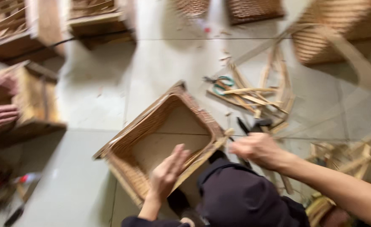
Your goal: The person sits on the floor and assembles a woven bamboo basket. They fit a flexible woven bamboo panel into a rectangular wooden frame, press and tuck its edges along the rim, add thin bamboo strips around the rim, and tap the strips into place with a hammer.
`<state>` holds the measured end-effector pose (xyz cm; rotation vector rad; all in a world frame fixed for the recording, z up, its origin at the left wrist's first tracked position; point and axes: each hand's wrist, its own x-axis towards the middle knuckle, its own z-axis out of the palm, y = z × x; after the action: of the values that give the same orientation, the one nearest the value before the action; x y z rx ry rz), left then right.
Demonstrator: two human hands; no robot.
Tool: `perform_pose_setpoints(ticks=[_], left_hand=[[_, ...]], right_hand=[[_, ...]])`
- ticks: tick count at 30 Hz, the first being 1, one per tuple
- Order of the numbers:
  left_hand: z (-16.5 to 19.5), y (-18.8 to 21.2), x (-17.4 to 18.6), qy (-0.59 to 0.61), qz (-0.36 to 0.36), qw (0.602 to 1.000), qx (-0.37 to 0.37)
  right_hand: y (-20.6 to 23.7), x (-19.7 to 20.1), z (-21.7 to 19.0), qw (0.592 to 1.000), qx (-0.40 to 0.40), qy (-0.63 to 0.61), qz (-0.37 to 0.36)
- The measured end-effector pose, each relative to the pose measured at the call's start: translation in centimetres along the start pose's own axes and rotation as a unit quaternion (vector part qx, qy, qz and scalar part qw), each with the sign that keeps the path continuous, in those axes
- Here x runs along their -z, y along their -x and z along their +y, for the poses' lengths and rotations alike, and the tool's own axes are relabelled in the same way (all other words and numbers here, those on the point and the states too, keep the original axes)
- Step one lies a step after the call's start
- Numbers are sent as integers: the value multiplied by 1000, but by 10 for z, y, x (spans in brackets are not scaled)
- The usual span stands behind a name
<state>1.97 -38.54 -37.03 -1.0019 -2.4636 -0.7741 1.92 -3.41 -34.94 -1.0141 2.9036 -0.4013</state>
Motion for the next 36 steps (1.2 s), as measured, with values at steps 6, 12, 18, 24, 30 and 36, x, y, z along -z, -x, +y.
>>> perform_pose_setpoints(ticks=[6, 12, 18, 24, 30, 36], left_hand=[[-23, 0, 18, 20, -4, 999, 35], [-76, 92, 47, -122, -30, 981, 146], [-63, 154, 19, -117, -14, 976, 184], [-63, 173, 5, -59, 2, 972, 230], [-60, 184, 4, -59, 10, 964, 260], [-54, 191, 0, -69, -16, 957, 280]], right_hand=[[-138, -34, -51, 970, 240, -32, 1], [-162, -54, -44, 935, 233, -129, -232], [-159, -95, -68, 920, 239, -149, -273], [-164, -107, -70, 911, 238, -143, -304], [-178, -110, -81, 906, 241, -155, -312], [-212, -119, -75, 890, 247, -146, -353]])
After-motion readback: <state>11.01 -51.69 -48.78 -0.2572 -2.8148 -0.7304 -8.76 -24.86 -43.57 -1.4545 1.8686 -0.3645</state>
